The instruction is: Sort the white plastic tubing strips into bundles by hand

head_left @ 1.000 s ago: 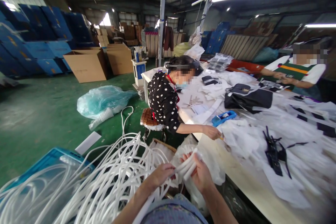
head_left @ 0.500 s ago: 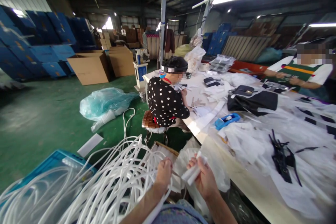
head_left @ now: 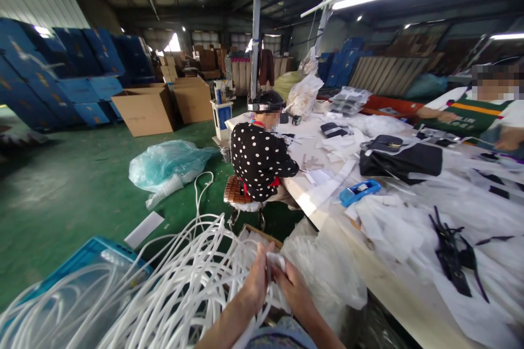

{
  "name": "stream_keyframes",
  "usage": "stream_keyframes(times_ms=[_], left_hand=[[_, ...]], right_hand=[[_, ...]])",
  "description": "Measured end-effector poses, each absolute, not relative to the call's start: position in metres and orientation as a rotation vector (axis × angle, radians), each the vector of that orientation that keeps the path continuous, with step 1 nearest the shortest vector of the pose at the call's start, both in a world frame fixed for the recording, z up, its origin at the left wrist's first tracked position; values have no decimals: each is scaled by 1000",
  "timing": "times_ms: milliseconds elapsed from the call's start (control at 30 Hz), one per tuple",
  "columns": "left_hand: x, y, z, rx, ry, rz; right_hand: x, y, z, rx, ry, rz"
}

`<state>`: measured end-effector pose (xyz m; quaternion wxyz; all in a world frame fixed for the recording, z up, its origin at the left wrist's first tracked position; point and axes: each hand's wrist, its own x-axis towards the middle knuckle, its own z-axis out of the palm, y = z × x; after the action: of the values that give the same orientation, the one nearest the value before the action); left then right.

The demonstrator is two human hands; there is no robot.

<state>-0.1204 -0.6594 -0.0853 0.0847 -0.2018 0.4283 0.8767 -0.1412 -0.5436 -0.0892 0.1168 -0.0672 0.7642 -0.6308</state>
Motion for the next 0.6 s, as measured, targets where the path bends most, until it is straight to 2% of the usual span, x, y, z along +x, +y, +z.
stream_keyframes(times_ms=[167,300,433,600], left_hand=[[-120,-659,-90,-635,1392,2569],[-122,-661,-84,-470,1542,2484],[-122,-671,-87,-260,1801,2277],[-121,-673,-95,-129,1944,2064]], right_hand=[[-140,-546,-102,-109,2252,-1883],[-142,-540,-82,-44,1819,-2111],[-152,-521,-54,347,1326,-2365],[-166,-507,-50,614,1176,-2517]])
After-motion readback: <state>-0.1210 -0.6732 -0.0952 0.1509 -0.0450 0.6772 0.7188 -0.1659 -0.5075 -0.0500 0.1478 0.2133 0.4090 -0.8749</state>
